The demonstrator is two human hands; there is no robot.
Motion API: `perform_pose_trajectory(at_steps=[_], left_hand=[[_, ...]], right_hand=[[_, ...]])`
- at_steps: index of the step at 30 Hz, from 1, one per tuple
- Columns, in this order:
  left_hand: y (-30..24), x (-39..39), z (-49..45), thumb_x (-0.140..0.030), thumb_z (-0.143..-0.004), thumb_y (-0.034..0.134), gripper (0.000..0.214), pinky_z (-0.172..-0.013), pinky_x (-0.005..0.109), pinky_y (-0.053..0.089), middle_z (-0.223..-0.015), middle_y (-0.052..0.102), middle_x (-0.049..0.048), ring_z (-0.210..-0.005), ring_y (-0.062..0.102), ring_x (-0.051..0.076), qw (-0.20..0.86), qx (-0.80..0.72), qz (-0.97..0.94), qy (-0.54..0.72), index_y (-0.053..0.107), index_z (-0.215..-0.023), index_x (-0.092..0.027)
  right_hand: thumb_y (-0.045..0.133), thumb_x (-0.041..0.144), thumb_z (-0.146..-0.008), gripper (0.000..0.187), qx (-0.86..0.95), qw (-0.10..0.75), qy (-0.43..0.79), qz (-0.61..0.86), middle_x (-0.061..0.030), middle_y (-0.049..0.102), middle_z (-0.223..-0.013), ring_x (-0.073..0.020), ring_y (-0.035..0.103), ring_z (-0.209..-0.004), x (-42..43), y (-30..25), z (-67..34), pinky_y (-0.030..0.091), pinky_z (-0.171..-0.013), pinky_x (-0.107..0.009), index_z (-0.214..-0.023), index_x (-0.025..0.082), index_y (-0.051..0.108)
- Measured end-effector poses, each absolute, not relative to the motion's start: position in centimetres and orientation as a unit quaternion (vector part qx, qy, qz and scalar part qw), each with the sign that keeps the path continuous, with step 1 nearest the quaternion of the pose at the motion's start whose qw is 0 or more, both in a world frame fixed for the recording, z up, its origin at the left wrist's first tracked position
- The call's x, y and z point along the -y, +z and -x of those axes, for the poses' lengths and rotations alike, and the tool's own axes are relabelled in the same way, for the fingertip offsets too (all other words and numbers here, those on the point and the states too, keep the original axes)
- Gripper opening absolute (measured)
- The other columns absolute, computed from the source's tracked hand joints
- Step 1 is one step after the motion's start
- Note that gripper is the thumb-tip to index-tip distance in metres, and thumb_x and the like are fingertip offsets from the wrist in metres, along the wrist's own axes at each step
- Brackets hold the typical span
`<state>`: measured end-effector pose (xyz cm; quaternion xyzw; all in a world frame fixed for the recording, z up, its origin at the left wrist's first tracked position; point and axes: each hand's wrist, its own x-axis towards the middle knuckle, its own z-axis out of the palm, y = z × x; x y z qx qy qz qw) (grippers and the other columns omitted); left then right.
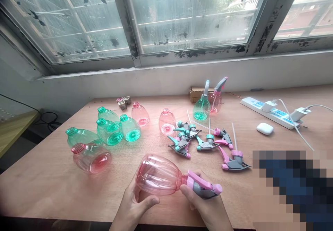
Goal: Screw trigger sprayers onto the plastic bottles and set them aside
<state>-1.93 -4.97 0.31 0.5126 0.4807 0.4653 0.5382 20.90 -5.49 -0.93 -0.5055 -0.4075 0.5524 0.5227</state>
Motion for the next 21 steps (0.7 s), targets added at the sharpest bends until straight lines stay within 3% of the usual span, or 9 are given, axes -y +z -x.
perform_pose_trajectory(at_steps=[6, 10, 15, 19, 21], left_hand=[[-0.1, 5.2, 1.7, -0.039, -0.085, 0.089, 0.092, -0.129, 0.05, 0.035, -0.17, 0.047, 0.0029, -0.152, 0.05, 0.035, 0.535, -0.478, -0.504, 0.481, 0.04, -0.163, -0.044], [-0.1, 5.2, 1.8, -0.039, -0.077, 0.096, 0.103, -0.131, 0.051, 0.031, -0.171, 0.045, 0.0042, -0.157, 0.04, 0.037, 0.529, -0.481, -0.504, 0.484, 0.04, -0.164, -0.042], [0.0, 5.1, 1.8, -0.046, -0.074, 0.097, 0.109, -0.129, 0.054, 0.031, -0.162, 0.057, 0.0097, -0.151, 0.049, 0.038, 0.54, -0.484, -0.495, 0.479, 0.039, -0.165, -0.036], [0.2, 5.0, 1.6, -0.039, -0.075, 0.098, 0.103, -0.133, 0.05, 0.025, -0.171, 0.046, 0.0026, -0.157, 0.04, 0.035, 0.521, -0.494, -0.505, 0.479, 0.042, -0.162, -0.042], [0.2, 4.9, 1.6, -0.037, -0.077, 0.097, 0.1, -0.132, 0.047, 0.029, -0.172, 0.044, 0.0001, -0.157, 0.041, 0.033, 0.52, -0.492, -0.51, 0.477, 0.043, -0.161, -0.045]], right_hand=[[0.087, 0.06, -0.086, 0.044, 0.399, 0.54, 0.553, 0.493, 0.0064, 0.056, -0.051, -0.0137, 0.047, -0.046, 5.3, -2.0, -21.3, 0.03, -0.053, -0.028, -0.103, 0.021, 0.074], [0.087, 0.06, -0.085, 0.043, 0.42, 0.524, 0.554, 0.492, 0.0067, 0.054, -0.05, -0.0141, 0.046, -0.047, 5.4, -1.4, -21.1, 0.032, -0.054, -0.029, -0.097, 0.021, 0.074], [0.087, 0.061, -0.085, 0.041, 0.431, 0.507, 0.549, 0.505, 0.0069, 0.053, -0.053, -0.0156, 0.047, -0.051, 5.4, -0.6, -21.0, 0.035, -0.057, -0.03, -0.092, 0.022, 0.073], [0.088, 0.061, -0.083, 0.043, 0.411, 0.519, 0.556, 0.502, 0.0066, 0.055, -0.052, -0.0168, 0.048, -0.05, 5.3, -1.1, -21.2, 0.033, -0.058, -0.031, -0.095, 0.023, 0.074], [0.089, 0.061, -0.083, 0.045, 0.396, 0.529, 0.559, 0.5, 0.0069, 0.056, -0.053, -0.016, 0.047, -0.049, 5.3, -1.5, -21.3, 0.03, -0.057, -0.031, -0.101, 0.023, 0.074]])
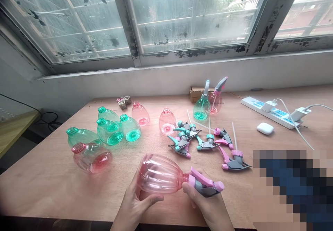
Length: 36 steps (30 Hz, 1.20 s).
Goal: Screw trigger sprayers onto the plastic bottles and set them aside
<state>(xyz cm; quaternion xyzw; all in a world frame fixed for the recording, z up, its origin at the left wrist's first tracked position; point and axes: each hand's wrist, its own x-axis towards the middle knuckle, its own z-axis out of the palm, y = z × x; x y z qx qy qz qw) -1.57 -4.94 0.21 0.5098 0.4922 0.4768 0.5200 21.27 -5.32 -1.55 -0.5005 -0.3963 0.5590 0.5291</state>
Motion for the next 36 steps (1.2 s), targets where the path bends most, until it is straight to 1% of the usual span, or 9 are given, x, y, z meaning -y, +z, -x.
perform_pose_trajectory(at_steps=[4, 6, 9, 13, 19, 23, 26, 30, 36], left_hand=[[-0.1, 5.0, 2.0, -0.041, -0.074, 0.098, 0.108, -0.129, 0.043, 0.035, -0.169, 0.048, -0.0019, -0.154, 0.046, 0.032, 0.532, -0.474, -0.522, 0.469, 0.038, -0.163, -0.049], [-0.2, 5.1, 2.2, -0.046, -0.072, 0.098, 0.112, -0.13, 0.044, 0.033, -0.169, 0.048, -0.0007, -0.154, 0.045, 0.033, 0.537, -0.468, -0.521, 0.471, 0.035, -0.164, -0.047], [-0.3, 5.1, 2.2, -0.052, -0.078, 0.093, 0.106, -0.13, 0.046, 0.032, -0.172, 0.044, 0.003, -0.155, 0.044, 0.034, 0.546, -0.466, -0.507, 0.476, 0.034, -0.166, -0.042], [-0.3, 5.0, 2.0, -0.048, -0.082, 0.091, 0.101, -0.132, 0.049, 0.028, -0.173, 0.042, 0.0055, -0.157, 0.04, 0.035, 0.542, -0.474, -0.513, 0.468, 0.036, -0.166, -0.037], [-0.7, 5.0, 1.9, -0.038, -0.084, 0.091, 0.095, -0.134, 0.05, 0.021, -0.175, 0.038, -0.0022, -0.163, 0.029, 0.032, 0.512, -0.478, -0.541, 0.467, 0.038, -0.162, -0.048], [-0.6, 5.3, 2.0, -0.038, -0.085, 0.09, 0.095, -0.133, 0.048, 0.024, -0.176, 0.035, -0.0057, -0.163, 0.031, 0.031, 0.505, -0.475, -0.541, 0.475, 0.035, -0.162, -0.052], [-0.3, 5.3, 2.0, -0.042, -0.08, 0.094, 0.103, -0.134, 0.049, 0.023, -0.176, 0.037, -0.0014, -0.162, 0.031, 0.033, 0.529, -0.465, -0.529, 0.473, 0.035, -0.164, -0.046], [-0.3, 5.1, 2.1, -0.044, -0.084, 0.09, 0.099, -0.133, 0.049, 0.024, -0.174, 0.04, 0.0043, -0.161, 0.033, 0.034, 0.545, -0.46, -0.515, 0.476, 0.036, -0.166, -0.038], [-0.4, 5.1, 2.1, -0.039, -0.08, 0.094, 0.1, -0.129, 0.05, 0.034, -0.177, 0.036, 0.0023, -0.154, 0.045, 0.037, 0.536, -0.478, -0.512, 0.471, 0.04, -0.164, -0.042]], right_hand=[[0.089, 0.062, -0.083, 0.049, 0.388, 0.536, 0.56, 0.499, 0.0079, 0.053, -0.052, -0.014, 0.043, -0.047, 5.4, -1.7, -21.2, 0.025, -0.056, -0.03, -0.105, 0.022, 0.073], [0.089, 0.063, -0.082, 0.049, 0.394, 0.528, 0.557, 0.505, 0.0078, 0.051, -0.051, -0.0141, 0.042, -0.048, 5.4, -1.3, -21.1, 0.025, -0.056, -0.03, -0.101, 0.021, 0.074], [0.09, 0.066, -0.079, 0.05, 0.403, 0.522, 0.55, 0.512, 0.0079, 0.049, -0.053, -0.0144, 0.041, -0.05, 5.5, -0.7, -20.9, 0.027, -0.056, -0.03, -0.097, 0.021, 0.075], [0.09, 0.066, -0.079, 0.054, 0.396, 0.524, 0.535, 0.531, 0.0087, 0.047, -0.052, -0.0145, 0.041, -0.049, 5.5, -0.8, -20.9, 0.029, -0.054, -0.03, -0.104, 0.021, 0.075], [0.09, 0.063, -0.08, 0.051, 0.389, 0.544, 0.524, 0.527, 0.0084, 0.045, -0.052, -0.0129, 0.037, -0.047, 5.4, -1.5, -21.1, 0.025, -0.049, -0.028, -0.104, 0.02, 0.076], [0.089, 0.064, -0.08, 0.05, 0.397, 0.54, 0.526, 0.524, 0.0085, 0.044, -0.054, -0.0127, 0.037, -0.048, 5.4, -1.1, -20.9, 0.026, -0.049, -0.027, -0.101, 0.021, 0.076], [0.089, 0.065, -0.079, 0.048, 0.401, 0.536, 0.525, 0.526, 0.0086, 0.043, -0.055, -0.0131, 0.036, -0.05, 5.5, -0.7, -20.7, 0.027, -0.049, -0.027, -0.096, 0.022, 0.076], [0.09, 0.063, -0.079, 0.045, 0.408, 0.53, 0.514, 0.537, 0.0075, 0.045, -0.059, -0.0136, 0.036, -0.053, 5.5, -0.6, -20.7, 0.028, -0.05, -0.027, -0.094, 0.023, 0.078], [0.089, 0.064, -0.081, 0.047, 0.402, 0.531, 0.523, 0.531, 0.0079, 0.044, -0.057, -0.0135, 0.034, -0.052, 5.5, -1.5, -21.2, 0.025, -0.051, -0.028, -0.098, 0.022, 0.077]])
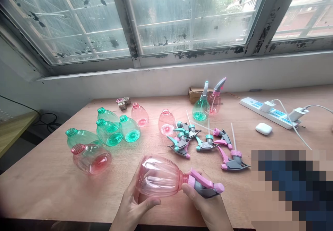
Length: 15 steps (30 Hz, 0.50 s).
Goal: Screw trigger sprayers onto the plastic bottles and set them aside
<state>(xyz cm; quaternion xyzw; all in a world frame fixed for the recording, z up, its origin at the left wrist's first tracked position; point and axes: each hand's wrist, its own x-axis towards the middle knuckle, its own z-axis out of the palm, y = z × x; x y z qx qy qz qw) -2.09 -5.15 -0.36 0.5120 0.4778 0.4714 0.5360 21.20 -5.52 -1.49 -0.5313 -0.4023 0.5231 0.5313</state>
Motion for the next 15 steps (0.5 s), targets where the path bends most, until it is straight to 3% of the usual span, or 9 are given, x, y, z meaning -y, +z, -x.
perform_pose_trajectory(at_steps=[5, 7, 10, 12, 15], left_hand=[[0.2, 5.6, 1.7, -0.039, -0.086, 0.089, 0.091, -0.133, 0.048, 0.025, -0.176, 0.038, 0.0003, -0.162, 0.031, 0.034, 0.509, -0.483, -0.532, 0.474, 0.04, -0.163, -0.043], [0.1, 5.7, 1.7, -0.039, -0.087, 0.087, 0.097, -0.133, 0.048, 0.024, -0.177, 0.035, 0.0007, -0.163, 0.03, 0.034, 0.507, -0.476, -0.535, 0.479, 0.032, -0.166, -0.044], [-0.3, 5.7, 1.8, -0.038, -0.078, 0.095, 0.114, -0.132, 0.049, 0.027, -0.179, 0.03, 0.0021, -0.162, 0.03, 0.036, 0.513, -0.465, -0.523, 0.496, 0.025, -0.168, -0.045], [-0.5, 5.6, 1.9, -0.037, -0.073, 0.099, 0.118, -0.132, 0.05, 0.028, -0.178, 0.032, 0.0039, -0.162, 0.03, 0.038, 0.527, -0.46, -0.515, 0.496, 0.029, -0.167, -0.043], [-0.5, 5.5, 2.0, -0.042, -0.078, 0.095, 0.107, -0.132, 0.052, 0.027, -0.174, 0.04, 0.0081, -0.161, 0.032, 0.039, 0.544, -0.458, -0.505, 0.489, 0.036, -0.166, -0.036]], right_hand=[[0.087, 0.066, -0.082, 0.05, 0.391, 0.534, 0.528, 0.532, 0.0053, 0.052, -0.061, -0.0139, 0.036, -0.052, 5.5, -1.6, -21.2, 0.025, -0.053, -0.029, -0.104, 0.022, 0.076], [0.087, 0.067, -0.081, 0.049, 0.403, 0.528, 0.524, 0.533, 0.0067, 0.047, -0.058, -0.0146, 0.035, -0.052, 5.5, -1.2, -21.1, 0.024, -0.053, -0.03, -0.099, 0.022, 0.076], [0.087, 0.066, -0.08, 0.046, 0.415, 0.523, 0.515, 0.538, 0.0074, 0.043, -0.056, -0.0156, 0.035, -0.053, 5.6, -0.6, -20.9, 0.025, -0.052, -0.03, -0.092, 0.023, 0.076], [0.088, 0.065, -0.08, 0.044, 0.42, 0.522, 0.508, 0.542, 0.0073, 0.043, -0.057, -0.0158, 0.035, -0.054, 5.6, -0.3, -20.8, 0.027, -0.052, -0.029, -0.09, 0.024, 0.076], [0.089, 0.064, -0.079, 0.044, 0.418, 0.518, 0.509, 0.546, 0.0076, 0.042, -0.057, -0.0159, 0.035, -0.055, 5.7, -0.5, -20.8, 0.028, -0.052, -0.029, -0.094, 0.024, 0.077]])
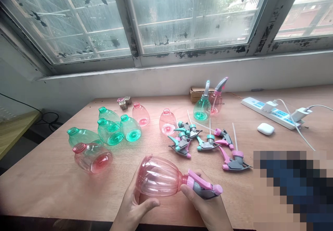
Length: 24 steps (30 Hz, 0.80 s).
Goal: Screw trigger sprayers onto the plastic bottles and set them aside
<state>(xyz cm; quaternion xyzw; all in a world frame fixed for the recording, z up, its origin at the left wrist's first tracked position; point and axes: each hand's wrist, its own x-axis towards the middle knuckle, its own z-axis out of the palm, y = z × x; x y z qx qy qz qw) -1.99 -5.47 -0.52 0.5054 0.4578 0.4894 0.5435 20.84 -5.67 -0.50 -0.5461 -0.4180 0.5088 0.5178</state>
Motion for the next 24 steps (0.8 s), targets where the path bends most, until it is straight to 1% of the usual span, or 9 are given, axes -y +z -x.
perform_pose_trajectory(at_steps=[2, 3, 6, 9, 13, 17, 19, 22, 24], left_hand=[[-0.3, 5.4, 2.0, -0.044, -0.08, 0.093, 0.101, -0.132, 0.051, 0.027, -0.172, 0.044, 0.0083, -0.159, 0.036, 0.038, 0.547, -0.463, -0.502, 0.485, 0.038, -0.165, -0.036], [-0.1, 5.4, 2.0, -0.044, -0.081, 0.092, 0.1, -0.131, 0.051, 0.028, -0.172, 0.043, 0.0074, -0.159, 0.037, 0.038, 0.546, -0.467, -0.501, 0.483, 0.039, -0.165, -0.037], [0.3, 5.5, 2.0, -0.042, -0.079, 0.094, 0.101, -0.13, 0.05, 0.032, -0.176, 0.036, 0.0044, -0.155, 0.043, 0.038, 0.542, -0.481, -0.507, 0.467, 0.039, -0.164, -0.041], [0.5, 5.7, 1.8, -0.043, -0.079, 0.093, 0.1, -0.13, 0.051, 0.031, -0.177, 0.034, 0.0035, -0.153, 0.046, 0.038, 0.522, -0.49, -0.519, 0.467, 0.04, -0.163, -0.042], [0.6, 6.0, 1.6, -0.045, -0.084, 0.089, 0.094, -0.131, 0.049, 0.028, -0.178, 0.033, 0.0002, -0.158, 0.038, 0.036, 0.511, -0.484, -0.528, 0.475, 0.038, -0.163, -0.046], [0.6, 5.9, 1.7, -0.047, -0.075, 0.095, 0.109, -0.133, 0.051, 0.024, -0.178, 0.031, 0.0021, -0.163, 0.027, 0.039, 0.529, -0.474, -0.521, 0.473, 0.034, -0.166, -0.043], [0.4, 5.7, 1.9, -0.047, -0.075, 0.096, 0.109, -0.133, 0.051, 0.023, -0.179, 0.03, 0.0038, -0.163, 0.027, 0.039, 0.54, -0.468, -0.512, 0.477, 0.035, -0.166, -0.041], [0.0, 5.4, 2.0, -0.043, -0.081, 0.092, 0.103, -0.133, 0.05, 0.023, -0.179, 0.03, 0.0057, -0.162, 0.029, 0.036, 0.543, -0.465, -0.508, 0.48, 0.035, -0.166, -0.039], [-0.2, 5.3, 2.1, -0.039, -0.082, 0.092, 0.103, -0.134, 0.05, 0.023, -0.179, 0.03, 0.0064, -0.163, 0.029, 0.036, 0.543, -0.464, -0.513, 0.476, 0.034, -0.167, -0.039]], right_hand=[[0.088, 0.065, -0.08, 0.046, 0.41, 0.521, 0.517, 0.541, 0.0076, 0.044, -0.057, -0.0156, 0.036, -0.054, 5.7, -0.9, -20.9, 0.028, -0.053, -0.029, -0.098, 0.023, 0.077], [0.088, 0.065, -0.081, 0.047, 0.405, 0.525, 0.523, 0.536, 0.0074, 0.045, -0.057, -0.0152, 0.036, -0.054, 5.7, -1.1, -21.0, 0.027, -0.053, -0.029, -0.1, 0.023, 0.077], [0.088, 0.065, -0.081, 0.05, 0.393, 0.532, 0.535, 0.525, 0.0066, 0.051, -0.059, -0.0139, 0.038, -0.05, 5.6, -1.5, -21.1, 0.025, -0.053, -0.029, -0.103, 0.022, 0.075], [0.087, 0.066, -0.081, 0.05, 0.394, 0.528, 0.537, 0.527, 0.0073, 0.05, -0.056, -0.0142, 0.039, -0.048, 5.5, -1.6, -21.2, 0.025, -0.053, -0.029, -0.101, 0.022, 0.074], [0.086, 0.065, -0.083, 0.047, 0.403, 0.523, 0.541, 0.52, 0.0079, 0.047, -0.054, -0.0147, 0.039, -0.049, 5.5, -1.4, -21.1, 0.026, -0.054, -0.029, -0.099, 0.022, 0.073], [0.087, 0.065, -0.082, 0.046, 0.411, 0.521, 0.534, 0.523, 0.0081, 0.045, -0.054, -0.0151, 0.038, -0.05, 5.5, -1.1, -21.0, 0.028, -0.052, -0.029, -0.096, 0.023, 0.074], [0.087, 0.064, -0.081, 0.045, 0.421, 0.519, 0.529, 0.524, 0.008, 0.045, -0.055, -0.0152, 0.038, -0.051, 5.6, -0.9, -20.9, 0.029, -0.052, -0.029, -0.094, 0.023, 0.075], [0.088, 0.062, -0.081, 0.043, 0.425, 0.518, 0.523, 0.527, 0.0076, 0.046, -0.054, -0.0156, 0.04, -0.051, 5.6, -0.7, -20.8, 0.031, -0.052, -0.029, -0.092, 0.023, 0.075], [0.088, 0.062, -0.081, 0.043, 0.416, 0.52, 0.53, 0.525, 0.0078, 0.047, -0.053, -0.0156, 0.04, -0.05, 5.6, -0.7, -20.9, 0.03, -0.052, -0.029, -0.094, 0.023, 0.075]])
